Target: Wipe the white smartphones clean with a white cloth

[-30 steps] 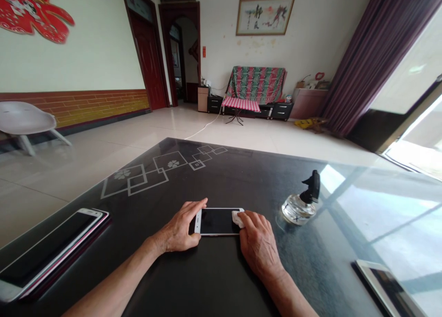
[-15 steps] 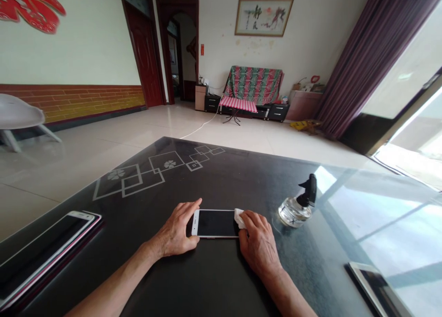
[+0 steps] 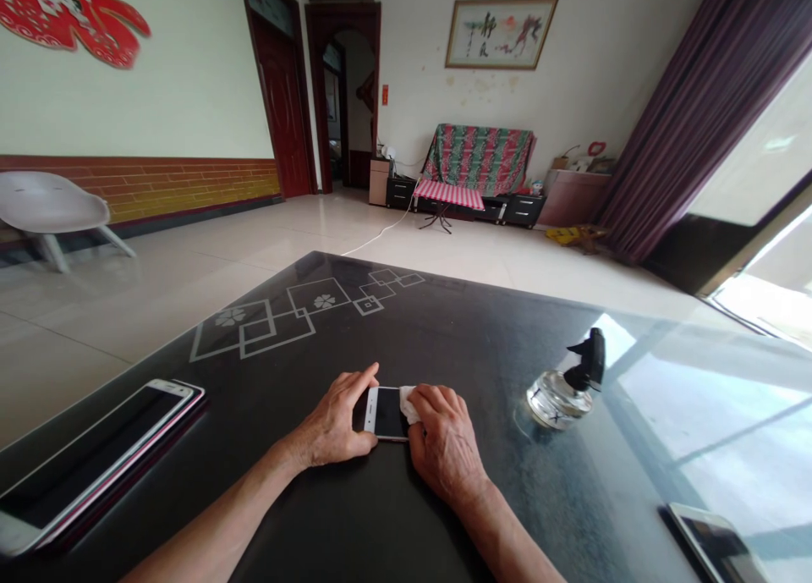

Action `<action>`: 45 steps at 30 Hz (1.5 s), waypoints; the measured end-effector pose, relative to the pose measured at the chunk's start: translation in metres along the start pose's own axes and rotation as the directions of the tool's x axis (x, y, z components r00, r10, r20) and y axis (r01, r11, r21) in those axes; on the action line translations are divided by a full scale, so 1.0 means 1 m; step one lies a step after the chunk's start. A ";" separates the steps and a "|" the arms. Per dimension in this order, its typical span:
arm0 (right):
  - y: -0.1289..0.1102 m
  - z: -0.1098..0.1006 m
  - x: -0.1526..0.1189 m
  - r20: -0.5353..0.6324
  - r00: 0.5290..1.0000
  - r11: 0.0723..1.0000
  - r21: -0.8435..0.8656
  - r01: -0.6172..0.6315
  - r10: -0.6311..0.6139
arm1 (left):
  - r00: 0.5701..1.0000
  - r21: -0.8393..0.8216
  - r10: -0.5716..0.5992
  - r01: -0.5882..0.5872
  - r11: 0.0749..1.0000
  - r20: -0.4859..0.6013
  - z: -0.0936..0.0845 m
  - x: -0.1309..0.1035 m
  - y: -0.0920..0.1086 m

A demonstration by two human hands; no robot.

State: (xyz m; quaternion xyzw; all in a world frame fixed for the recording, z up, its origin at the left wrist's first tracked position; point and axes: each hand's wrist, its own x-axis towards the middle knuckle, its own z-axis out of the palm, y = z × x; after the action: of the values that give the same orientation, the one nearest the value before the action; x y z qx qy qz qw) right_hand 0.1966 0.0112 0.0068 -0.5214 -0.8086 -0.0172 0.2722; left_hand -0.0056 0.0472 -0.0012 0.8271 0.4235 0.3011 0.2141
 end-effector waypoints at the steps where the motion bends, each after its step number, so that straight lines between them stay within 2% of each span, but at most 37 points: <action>1: -0.003 0.002 0.002 0.007 1.000 1.000 0.020 0.012 -0.012 | 1.000 0.007 0.002 -0.002 1.000 0.001 0.000 0.000 0.000; 9: -0.024 0.006 0.018 0.129 0.981 0.981 0.144 0.129 -0.148 | 0.999 0.039 0.045 -0.045 0.998 0.021 0.001 0.001 -0.002; 16: -0.028 0.009 0.022 0.141 0.977 0.981 0.132 0.143 -0.161 | 0.997 0.045 0.073 -0.073 0.996 0.014 0.003 0.001 -0.006; 20: -0.015 0.002 0.014 0.116 0.986 0.991 0.082 0.111 -0.120 | 0.999 0.049 0.046 -0.048 0.998 0.029 0.000 0.002 -0.003; 27: 0.027 -0.019 -0.008 0.069 0.997 0.998 -0.054 0.027 -0.024 | 0.998 0.032 0.017 -0.018 0.999 0.052 -0.003 0.001 0.001; 32: 0.043 -0.018 -0.015 -0.029 0.999 0.991 -0.132 -0.030 0.026 | 0.998 0.026 -0.001 -0.001 1.000 0.065 -0.003 0.001 0.003; 37: 0.032 -0.012 -0.013 -0.026 1.000 0.995 -0.103 -0.001 -0.002 | 0.999 0.023 0.010 -0.011 1.000 0.052 -0.002 0.000 0.003; 45: 0.002 -0.004 0.003 0.052 0.998 0.999 0.004 0.044 -0.044 | 1.000 0.042 -0.005 0.004 0.999 0.030 -0.001 -0.001 0.001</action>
State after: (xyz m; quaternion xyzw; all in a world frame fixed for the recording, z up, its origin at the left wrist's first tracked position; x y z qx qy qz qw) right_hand 0.1993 0.0136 0.0109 -0.5033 -0.8266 -0.0084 0.2516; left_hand -0.0061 0.0455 -0.0005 0.8349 0.4285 0.2792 0.2036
